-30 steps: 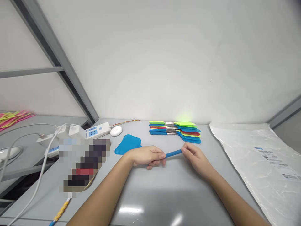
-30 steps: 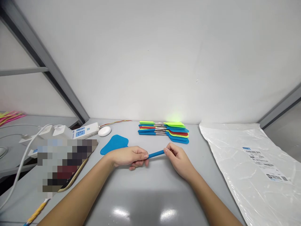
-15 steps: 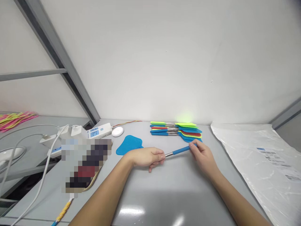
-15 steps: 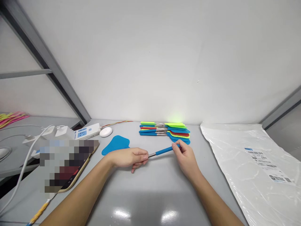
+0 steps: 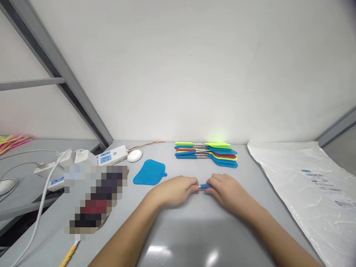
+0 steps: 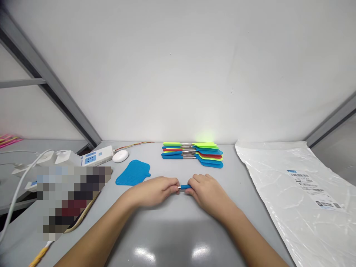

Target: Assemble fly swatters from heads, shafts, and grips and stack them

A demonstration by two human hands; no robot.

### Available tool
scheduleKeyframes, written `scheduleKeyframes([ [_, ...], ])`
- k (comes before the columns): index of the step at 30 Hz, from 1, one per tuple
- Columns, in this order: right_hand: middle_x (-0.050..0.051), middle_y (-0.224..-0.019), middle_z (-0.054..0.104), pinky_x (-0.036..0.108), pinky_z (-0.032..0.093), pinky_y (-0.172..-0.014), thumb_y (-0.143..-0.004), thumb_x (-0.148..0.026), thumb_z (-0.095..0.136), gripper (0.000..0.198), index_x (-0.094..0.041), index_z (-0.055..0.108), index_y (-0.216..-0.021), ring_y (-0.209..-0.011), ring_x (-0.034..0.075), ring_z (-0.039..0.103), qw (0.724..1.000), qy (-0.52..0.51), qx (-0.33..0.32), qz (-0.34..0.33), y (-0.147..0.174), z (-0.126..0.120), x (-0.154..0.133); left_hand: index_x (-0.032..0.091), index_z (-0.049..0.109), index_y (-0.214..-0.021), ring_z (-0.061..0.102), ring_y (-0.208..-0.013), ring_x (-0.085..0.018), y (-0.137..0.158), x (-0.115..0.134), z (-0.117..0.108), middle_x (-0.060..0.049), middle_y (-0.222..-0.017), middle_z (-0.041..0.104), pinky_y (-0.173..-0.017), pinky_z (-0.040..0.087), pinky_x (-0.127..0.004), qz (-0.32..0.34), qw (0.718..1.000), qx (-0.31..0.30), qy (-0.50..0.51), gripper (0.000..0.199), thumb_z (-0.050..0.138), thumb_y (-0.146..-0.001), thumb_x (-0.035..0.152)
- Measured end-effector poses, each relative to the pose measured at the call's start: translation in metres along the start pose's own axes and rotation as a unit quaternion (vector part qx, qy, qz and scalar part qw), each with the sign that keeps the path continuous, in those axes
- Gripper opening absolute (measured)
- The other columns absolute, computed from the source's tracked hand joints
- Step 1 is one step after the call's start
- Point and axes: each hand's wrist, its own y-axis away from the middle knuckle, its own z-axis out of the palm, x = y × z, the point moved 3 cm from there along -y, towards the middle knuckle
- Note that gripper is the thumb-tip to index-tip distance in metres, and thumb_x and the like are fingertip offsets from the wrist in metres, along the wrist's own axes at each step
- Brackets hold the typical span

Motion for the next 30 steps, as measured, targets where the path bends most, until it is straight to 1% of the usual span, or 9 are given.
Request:
scheduleKeyframes([
  [5,0.0,-0.076,0.058,0.028,0.028,-0.063,-0.099,-0.039,0.034,0.03,-0.021,0.049,-0.081,-0.067,0.014,0.05,0.999,0.035,0.011,-0.017,-0.003,0.001,-0.002,0.024,0.064,-0.088,0.06,-0.079,-0.018,0.0,0.0,0.0,-0.002,-0.088,0.067,-0.06,0.035,-0.025,0.0,1.0,0.007,-0.012,0.035,0.035,-0.093,0.044],
  [8,-0.001,-0.071,0.058,0.028,0.025,-0.059,-0.099,-0.039,0.031,0.031,-0.021,0.048,-0.079,-0.062,0.013,0.049,0.999,0.041,0.006,-0.007,-0.003,0.003,0.001,0.023,0.063,-0.085,0.059,-0.074,-0.018,-0.003,-0.001,0.001,-0.003,-0.082,0.067,-0.057,0.033,-0.026,0.003,0.996,0.049,-0.076,0.035,0.034,-0.095,0.041],
  [12,-0.002,-0.066,0.057,0.027,0.021,-0.055,-0.099,-0.04,0.03,0.032,-0.022,0.045,-0.077,-0.056,0.013,0.048,0.999,0.019,-0.017,0.031,0.0,0.005,0.004,0.02,0.061,-0.08,0.059,-0.074,-0.019,-0.012,0.003,0.01,-0.004,-0.078,0.065,-0.06,0.033,-0.028,0.069,0.973,0.117,-0.185,0.029,0.04,-0.095,0.033],
  [16,-0.002,-0.066,0.059,0.027,0.02,-0.053,-0.098,-0.041,0.029,0.033,-0.023,0.045,-0.076,-0.058,0.014,0.05,0.997,-0.021,-0.04,0.064,0.002,0.001,0.005,0.019,0.06,-0.079,0.057,-0.074,-0.018,-0.016,0.007,0.016,-0.003,-0.074,0.063,-0.061,0.033,-0.028,0.111,0.954,0.149,-0.233,0.024,0.043,-0.094,0.026],
  [19,-0.001,-0.067,0.06,0.026,0.021,-0.054,-0.098,-0.043,0.028,0.035,-0.023,0.047,-0.076,-0.06,0.014,0.05,0.994,-0.035,-0.058,0.08,0.001,-0.003,0.006,0.019,0.06,-0.078,0.057,-0.075,-0.018,-0.017,0.009,0.018,-0.003,-0.073,0.062,-0.06,0.034,-0.028,0.12,0.95,0.162,-0.239,0.022,0.044,-0.093,0.022],
  [22,-0.001,-0.067,0.06,0.026,0.022,-0.054,-0.098,-0.045,0.028,0.039,-0.022,0.048,-0.073,-0.06,0.014,0.05,0.992,-0.039,-0.079,0.091,0.001,-0.004,0.009,0.019,0.06,-0.079,0.056,-0.075,-0.017,-0.021,0.011,0.022,-0.002,-0.074,0.062,-0.064,0.036,-0.027,0.128,0.953,0.157,-0.227,0.02,0.046,-0.092,0.019],
  [25,0.0,-0.066,0.06,0.026,0.023,-0.055,-0.097,-0.046,0.027,0.04,-0.022,0.048,-0.073,-0.06,0.014,0.05,0.99,-0.037,-0.09,0.103,0.001,-0.002,0.012,0.019,0.06,-0.08,0.056,-0.075,-0.017,-0.025,0.01,0.025,-0.002,-0.075,0.063,-0.067,0.038,-0.028,0.13,0.954,0.163,-0.217,0.021,0.045,-0.093,0.023],
  [28,0.001,-0.071,0.062,0.026,0.026,-0.056,-0.097,-0.044,0.029,0.036,-0.023,0.05,-0.079,-0.065,0.015,0.054,0.989,-0.048,-0.085,0.115,0.0,-0.002,0.014,0.018,0.061,-0.079,0.056,-0.08,-0.018,-0.029,0.011,0.026,-0.004,-0.077,0.064,-0.07,0.039,-0.029,0.122,0.953,0.176,-0.214,0.027,0.043,-0.095,0.029],
  [30,0.001,-0.076,0.063,0.026,0.029,-0.058,-0.097,-0.043,0.03,0.034,-0.023,0.052,-0.082,-0.069,0.016,0.056,0.988,-0.071,-0.078,0.117,-0.001,-0.004,0.016,0.018,0.063,-0.082,0.057,-0.085,-0.019,-0.029,0.014,0.025,-0.005,-0.079,0.065,-0.081,0.039,-0.032,0.117,0.953,0.185,-0.208,0.029,0.041,-0.096,0.032],
])
